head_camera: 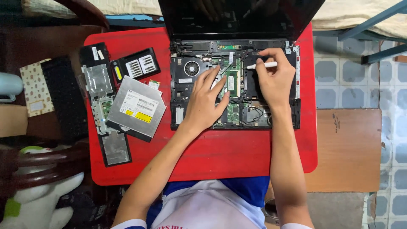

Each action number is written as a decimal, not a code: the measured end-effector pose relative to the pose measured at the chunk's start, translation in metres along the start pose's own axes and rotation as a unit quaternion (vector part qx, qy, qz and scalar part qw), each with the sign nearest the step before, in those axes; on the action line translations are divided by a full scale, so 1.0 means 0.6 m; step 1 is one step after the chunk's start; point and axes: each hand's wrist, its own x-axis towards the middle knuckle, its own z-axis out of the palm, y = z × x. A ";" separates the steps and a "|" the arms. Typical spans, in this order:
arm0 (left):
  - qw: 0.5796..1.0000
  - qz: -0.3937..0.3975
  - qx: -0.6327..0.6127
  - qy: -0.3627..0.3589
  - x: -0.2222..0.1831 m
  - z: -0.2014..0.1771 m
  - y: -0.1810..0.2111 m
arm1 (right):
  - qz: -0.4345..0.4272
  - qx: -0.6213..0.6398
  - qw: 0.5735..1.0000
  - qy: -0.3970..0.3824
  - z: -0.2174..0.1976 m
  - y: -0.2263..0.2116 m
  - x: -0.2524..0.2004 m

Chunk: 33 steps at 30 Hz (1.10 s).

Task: Disassembling a laptop to service the cooling system and RAM, involving unscrewing parts and applying thermal paste.

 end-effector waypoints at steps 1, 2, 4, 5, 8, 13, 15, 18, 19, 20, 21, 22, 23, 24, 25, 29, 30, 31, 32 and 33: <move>1.000 0.001 0.004 -0.003 0.000 0.000 0.001 | 0.004 0.003 1.000 -0.001 0.000 0.000 0.000; 1.000 0.002 0.008 -0.005 0.001 -0.001 0.001 | 0.008 0.006 1.000 -0.001 0.000 0.001 0.000; 1.000 0.008 0.020 -0.003 0.000 0.002 0.000 | 0.009 0.005 1.000 -0.001 0.001 0.004 0.000; 0.999 0.012 0.030 -0.001 -0.001 0.003 0.000 | 0.012 0.003 1.000 -0.002 0.001 0.006 -0.001; 0.999 0.014 0.038 0.003 0.000 0.006 0.001 | 0.009 0.009 1.000 -0.001 0.002 0.013 -0.002; 0.999 0.013 0.046 -0.008 -0.001 0.003 0.010 | 0.007 0.011 1.000 0.001 0.000 0.010 -0.002; 0.999 0.015 0.050 -0.010 -0.001 0.002 0.012 | 0.008 0.014 1.000 0.000 0.000 0.010 -0.002; 0.999 0.013 0.048 -0.010 -0.002 0.001 0.010 | 0.008 0.014 1.000 -0.004 0.001 0.006 -0.001; 0.999 0.010 0.038 -0.010 0.000 0.000 0.011 | 0.009 0.012 1.000 -0.006 0.000 0.003 0.000; 1.000 0.007 0.028 -0.010 0.000 0.000 0.012 | 0.010 0.009 1.000 -0.008 0.000 0.000 -0.001; 1.000 0.007 0.029 -0.010 0.000 0.000 0.010 | 0.010 0.011 1.000 -0.008 0.002 0.001 0.000; 0.999 0.005 0.032 -0.012 -0.001 0.001 0.010 | 0.010 0.010 1.000 -0.009 0.001 0.003 -0.001; 0.999 0.004 0.034 -0.014 -0.002 0.002 0.010 | 0.010 0.009 1.000 -0.010 0.000 0.004 -0.001; 0.999 0.005 0.032 -0.015 -0.002 0.002 0.010 | 0.012 0.008 1.000 -0.008 0.000 0.005 -0.001; 0.999 0.005 0.036 -0.019 -0.002 0.001 0.011 | 0.013 0.011 1.000 -0.010 -0.001 0.006 -0.001; 0.999 0.000 0.035 -0.027 0.000 -0.005 0.015 | 0.018 0.019 1.000 -0.015 -0.002 0.003 -0.002; 0.999 0.000 0.036 -0.026 -0.001 -0.005 0.014 | 0.017 0.020 1.000 -0.016 -0.001 0.004 -0.002; 0.999 -0.002 0.034 -0.027 -0.001 -0.005 0.014 | 0.016 0.016 1.000 -0.017 -0.001 0.005 -0.001; 0.999 -0.003 0.032 -0.027 0.000 -0.004 0.014 | 0.015 0.013 1.000 -0.017 -0.002 0.007 -0.001; 0.999 -0.003 0.033 -0.027 0.001 -0.005 0.013 | 0.014 0.013 1.000 -0.017 -0.001 0.006 0.000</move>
